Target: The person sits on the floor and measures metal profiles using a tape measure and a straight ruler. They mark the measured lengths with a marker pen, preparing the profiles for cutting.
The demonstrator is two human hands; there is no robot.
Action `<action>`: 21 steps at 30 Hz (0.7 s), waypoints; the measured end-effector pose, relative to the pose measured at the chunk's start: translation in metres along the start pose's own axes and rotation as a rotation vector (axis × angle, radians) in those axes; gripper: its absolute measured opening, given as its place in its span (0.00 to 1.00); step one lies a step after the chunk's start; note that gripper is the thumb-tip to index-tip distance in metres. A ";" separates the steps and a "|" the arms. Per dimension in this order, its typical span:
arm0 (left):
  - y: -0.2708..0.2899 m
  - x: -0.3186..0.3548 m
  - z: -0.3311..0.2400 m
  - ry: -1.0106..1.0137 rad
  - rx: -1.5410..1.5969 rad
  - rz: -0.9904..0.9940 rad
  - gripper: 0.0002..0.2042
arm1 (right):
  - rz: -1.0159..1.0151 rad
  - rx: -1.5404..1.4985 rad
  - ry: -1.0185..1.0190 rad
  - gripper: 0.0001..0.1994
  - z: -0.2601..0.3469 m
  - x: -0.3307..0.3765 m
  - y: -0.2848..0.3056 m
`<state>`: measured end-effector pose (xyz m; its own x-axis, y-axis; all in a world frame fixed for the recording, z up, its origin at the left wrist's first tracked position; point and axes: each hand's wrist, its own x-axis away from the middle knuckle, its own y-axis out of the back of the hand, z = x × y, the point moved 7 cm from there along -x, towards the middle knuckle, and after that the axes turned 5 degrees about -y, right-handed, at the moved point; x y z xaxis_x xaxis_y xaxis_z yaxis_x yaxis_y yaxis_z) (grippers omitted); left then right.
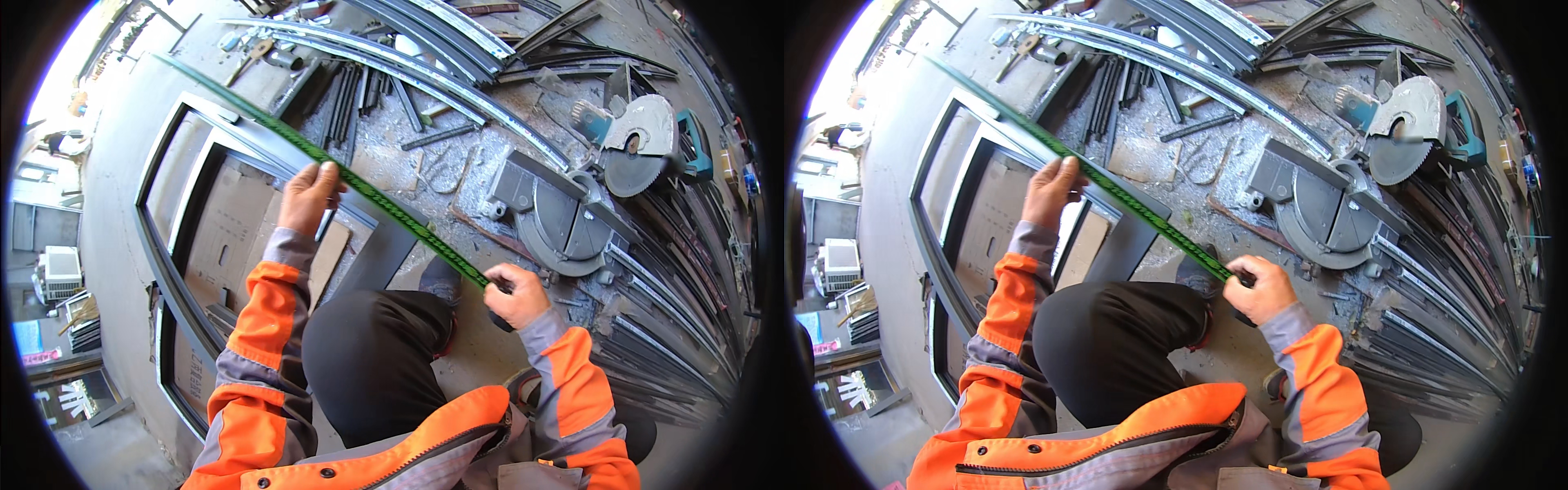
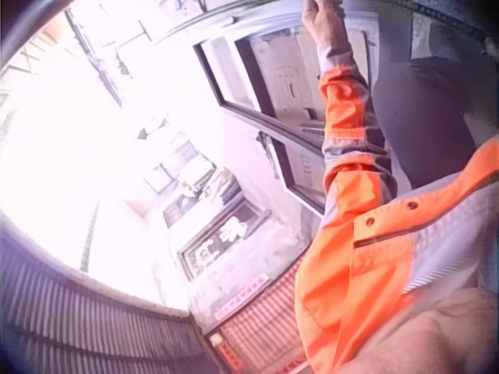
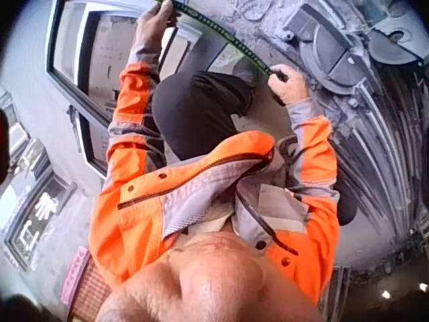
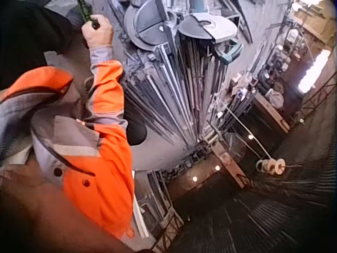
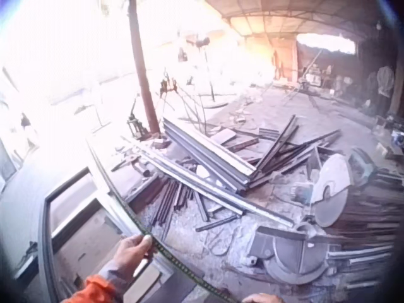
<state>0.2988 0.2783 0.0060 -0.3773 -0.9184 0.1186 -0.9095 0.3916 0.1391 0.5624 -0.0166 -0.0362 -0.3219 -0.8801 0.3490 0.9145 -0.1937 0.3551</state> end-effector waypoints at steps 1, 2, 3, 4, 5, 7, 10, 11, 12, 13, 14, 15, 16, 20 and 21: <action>-0.010 -0.002 -0.001 0.046 -0.015 0.071 0.17 | 0.016 -0.081 -0.040 0.09 -0.009 0.002 0.006; -0.021 -0.003 -0.003 0.089 -0.030 0.144 0.18 | 0.031 -0.163 -0.079 0.08 -0.019 0.005 0.012; -0.030 -0.001 -0.007 0.093 -0.091 0.180 0.18 | 0.033 -0.197 -0.088 0.08 -0.026 0.008 0.017; -0.037 0.003 -0.011 0.099 -0.152 0.212 0.19 | 0.038 -0.230 -0.096 0.08 -0.033 0.008 0.021; -0.048 0.006 -0.013 0.068 -0.167 0.255 0.19 | 0.005 -0.233 -0.107 0.09 -0.042 0.011 0.029; -0.062 0.019 -0.028 0.072 -0.206 0.329 0.20 | -0.045 -0.141 -0.082 0.09 -0.071 0.010 0.043; -0.079 0.042 -0.061 0.024 -0.279 0.408 0.21 | -0.083 -0.066 -0.085 0.11 -0.114 0.008 0.056; -0.083 0.051 -0.076 -0.021 -0.333 0.426 0.20 | -0.074 -0.046 -0.097 0.11 -0.123 0.008 0.058; -0.089 0.060 -0.090 -0.066 -0.385 0.447 0.20 | -0.067 -0.025 -0.111 0.11 -0.134 0.010 0.062; -0.094 0.069 -0.104 -0.089 -0.441 0.476 0.19 | -0.063 0.026 -0.082 0.08 -0.146 0.010 0.063; -0.096 0.080 -0.120 -0.110 -0.504 0.496 0.18 | -0.049 0.029 -0.073 0.08 -0.158 0.010 0.061; -0.103 0.090 -0.135 -0.135 -0.562 0.522 0.18 | -0.042 0.036 -0.066 0.08 -0.169 0.012 0.060; -0.113 0.098 -0.150 -0.151 -0.642 0.550 0.15 | -0.034 0.042 -0.058 0.08 -0.180 0.013 0.059; -0.152 0.124 -0.173 -0.329 -0.789 0.756 0.12 | -0.023 0.061 -0.180 0.11 -0.231 0.019 0.052; -0.161 0.126 -0.172 -0.334 -0.838 0.814 0.12 | -0.028 0.063 -0.159 0.11 -0.237 0.020 0.052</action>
<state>0.4273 0.1094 0.1675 -0.9243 -0.3082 0.2251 -0.0381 0.6615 0.7490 0.6614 -0.1470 -0.2163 -0.3863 -0.7941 0.4692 0.8890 -0.1850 0.4188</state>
